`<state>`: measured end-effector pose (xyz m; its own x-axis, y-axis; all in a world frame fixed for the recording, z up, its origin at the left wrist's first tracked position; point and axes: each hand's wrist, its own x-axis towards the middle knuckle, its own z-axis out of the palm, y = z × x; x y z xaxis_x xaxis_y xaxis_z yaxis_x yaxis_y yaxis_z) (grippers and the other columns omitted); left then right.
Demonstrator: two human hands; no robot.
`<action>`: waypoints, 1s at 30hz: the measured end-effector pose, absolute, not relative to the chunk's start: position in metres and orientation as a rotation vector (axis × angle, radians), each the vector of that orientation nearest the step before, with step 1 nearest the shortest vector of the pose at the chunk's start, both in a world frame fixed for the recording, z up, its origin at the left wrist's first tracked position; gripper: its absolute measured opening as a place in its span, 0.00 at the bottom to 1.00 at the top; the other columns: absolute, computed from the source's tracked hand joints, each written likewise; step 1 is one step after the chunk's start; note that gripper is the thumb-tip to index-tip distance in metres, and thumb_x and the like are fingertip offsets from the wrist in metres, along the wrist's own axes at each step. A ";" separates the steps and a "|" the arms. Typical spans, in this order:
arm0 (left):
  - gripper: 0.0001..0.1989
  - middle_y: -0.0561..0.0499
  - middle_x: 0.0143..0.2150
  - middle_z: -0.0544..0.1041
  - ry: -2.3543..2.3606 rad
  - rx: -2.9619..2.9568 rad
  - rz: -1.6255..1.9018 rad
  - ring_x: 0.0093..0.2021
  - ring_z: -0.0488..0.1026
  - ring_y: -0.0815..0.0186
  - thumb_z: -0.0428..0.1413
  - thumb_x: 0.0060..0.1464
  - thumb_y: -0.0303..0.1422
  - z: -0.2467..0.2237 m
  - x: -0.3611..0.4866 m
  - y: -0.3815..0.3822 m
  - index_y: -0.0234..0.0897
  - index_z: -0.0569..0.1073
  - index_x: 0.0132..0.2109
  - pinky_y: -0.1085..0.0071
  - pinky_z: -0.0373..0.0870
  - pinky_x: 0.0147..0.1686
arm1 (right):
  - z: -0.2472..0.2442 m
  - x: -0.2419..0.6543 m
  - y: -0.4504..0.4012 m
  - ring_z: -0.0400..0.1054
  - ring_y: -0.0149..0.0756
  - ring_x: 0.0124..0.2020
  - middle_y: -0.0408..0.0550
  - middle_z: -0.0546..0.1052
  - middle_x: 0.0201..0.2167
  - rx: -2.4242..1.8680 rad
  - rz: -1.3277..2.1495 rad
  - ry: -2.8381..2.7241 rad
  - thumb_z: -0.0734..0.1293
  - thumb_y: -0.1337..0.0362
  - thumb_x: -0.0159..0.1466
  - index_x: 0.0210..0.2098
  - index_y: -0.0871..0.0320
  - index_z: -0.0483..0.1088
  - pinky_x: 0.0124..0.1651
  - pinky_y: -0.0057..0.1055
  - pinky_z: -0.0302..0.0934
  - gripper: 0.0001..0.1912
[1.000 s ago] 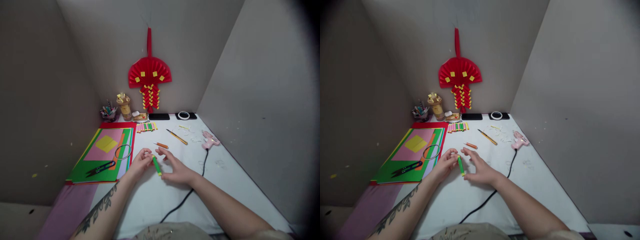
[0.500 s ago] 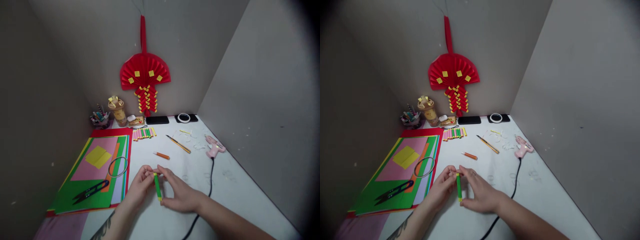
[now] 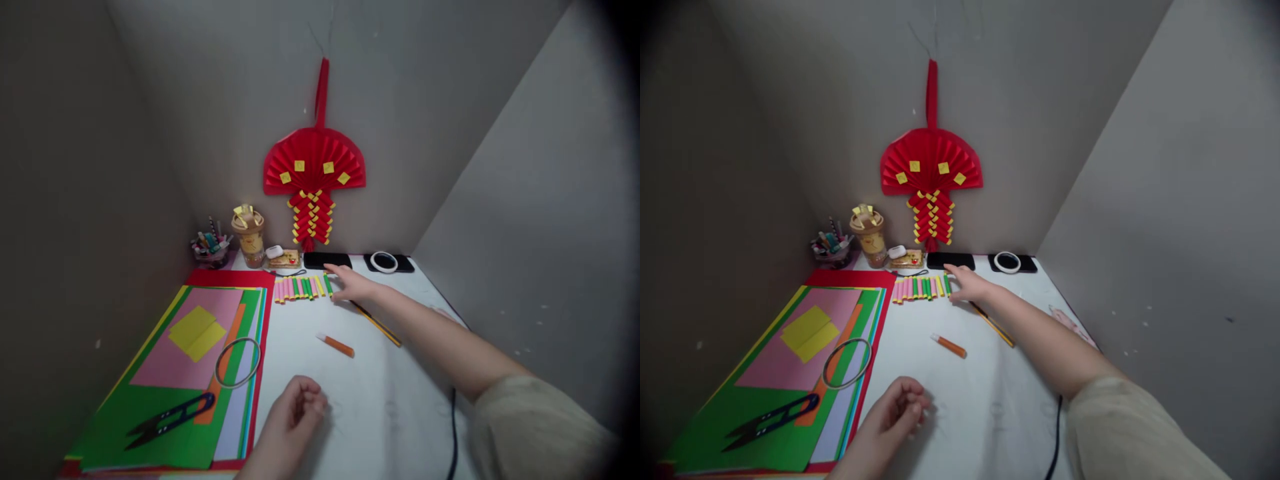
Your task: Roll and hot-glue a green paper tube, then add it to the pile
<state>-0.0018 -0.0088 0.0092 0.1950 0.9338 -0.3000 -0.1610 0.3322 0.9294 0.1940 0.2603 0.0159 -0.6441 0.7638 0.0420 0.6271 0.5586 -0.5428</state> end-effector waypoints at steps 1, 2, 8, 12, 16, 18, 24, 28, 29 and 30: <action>0.22 0.48 0.34 0.72 1.098 0.918 0.948 0.33 0.66 0.68 0.58 0.45 0.50 0.009 -0.002 -0.008 0.37 0.68 0.37 0.73 0.60 0.32 | 0.011 0.191 0.268 0.55 0.51 0.56 0.58 0.64 0.56 -1.150 0.730 -2.546 0.73 0.61 0.44 0.63 0.61 0.49 0.57 0.46 0.51 0.51; 0.22 0.48 0.34 0.72 1.108 0.922 0.953 0.33 0.66 0.68 0.58 0.46 0.50 0.008 -0.003 -0.008 0.37 0.68 0.37 0.72 0.60 0.33 | 0.007 0.189 0.273 0.55 0.51 0.56 0.58 0.64 0.55 -1.152 0.741 -2.563 0.73 0.61 0.44 0.63 0.61 0.49 0.57 0.45 0.51 0.51; 0.21 0.47 0.34 0.71 1.097 0.915 0.931 0.35 0.66 0.66 0.58 0.46 0.50 -0.001 -0.002 -0.006 0.36 0.68 0.37 0.72 0.61 0.35 | -0.006 0.184 0.279 0.55 0.51 0.56 0.57 0.63 0.54 -1.148 0.794 -2.576 0.73 0.60 0.44 0.63 0.58 0.51 0.57 0.45 0.52 0.50; 0.20 0.47 0.34 0.71 1.090 0.910 0.928 0.35 0.66 0.66 0.58 0.47 0.49 -0.005 -0.002 -0.005 0.36 0.69 0.37 0.72 0.62 0.35 | -0.009 0.182 0.276 0.56 0.51 0.56 0.57 0.64 0.54 -1.125 0.801 -2.540 0.73 0.59 0.45 0.62 0.58 0.53 0.57 0.45 0.52 0.48; 0.20 0.47 0.34 0.71 1.103 0.911 0.916 0.35 0.66 0.66 0.57 0.48 0.49 -0.004 -0.003 -0.005 0.36 0.69 0.39 0.72 0.62 0.35 | -0.011 0.180 0.274 0.56 0.50 0.56 0.58 0.64 0.55 -1.120 0.796 -2.512 0.73 0.57 0.46 0.61 0.59 0.54 0.57 0.44 0.52 0.47; 0.20 0.47 0.35 0.71 1.105 0.908 0.915 0.35 0.66 0.66 0.57 0.48 0.49 -0.002 -0.003 -0.006 0.36 0.69 0.39 0.72 0.62 0.35 | -0.013 0.180 0.274 0.56 0.49 0.55 0.58 0.65 0.54 -1.113 0.764 -2.512 0.73 0.57 0.46 0.61 0.60 0.55 0.57 0.44 0.52 0.46; 0.18 0.46 0.35 0.72 1.096 0.905 0.921 0.36 0.67 0.66 0.57 0.49 0.46 0.002 -0.003 -0.007 0.36 0.69 0.39 0.72 0.61 0.35 | -0.019 0.184 0.274 0.56 0.51 0.56 0.56 0.66 0.55 -1.101 0.666 -2.560 0.72 0.55 0.47 0.60 0.57 0.56 0.56 0.45 0.53 0.44; 0.17 0.47 0.35 0.72 1.112 0.943 0.906 0.36 0.67 0.65 0.57 0.49 0.46 -0.001 -0.003 -0.007 0.37 0.69 0.39 0.71 0.62 0.36 | -0.019 0.182 0.275 0.55 0.52 0.57 0.56 0.65 0.55 -1.095 0.641 -2.584 0.72 0.54 0.47 0.61 0.57 0.56 0.56 0.46 0.52 0.44; 0.17 0.46 0.35 0.72 1.114 0.950 0.903 0.37 0.67 0.65 0.57 0.50 0.46 -0.001 -0.003 -0.008 0.37 0.69 0.39 0.71 0.62 0.36 | -0.018 0.182 0.275 0.55 0.52 0.57 0.56 0.65 0.55 -1.098 0.643 -2.585 0.72 0.54 0.47 0.61 0.57 0.56 0.56 0.46 0.52 0.44; 0.17 0.46 0.35 0.72 1.115 0.955 0.899 0.37 0.67 0.65 0.57 0.50 0.46 -0.001 -0.003 -0.008 0.37 0.69 0.39 0.72 0.62 0.36 | -0.017 0.181 0.275 0.55 0.52 0.57 0.56 0.65 0.55 -1.104 0.648 -2.586 0.72 0.54 0.47 0.61 0.57 0.56 0.56 0.46 0.52 0.45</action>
<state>-0.0035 -0.0077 -0.0012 0.2043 0.9294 -0.3073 -0.1034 0.3327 0.9374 0.1812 0.2753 -0.0172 -0.6797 0.7312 0.0578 0.6175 0.6130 -0.4929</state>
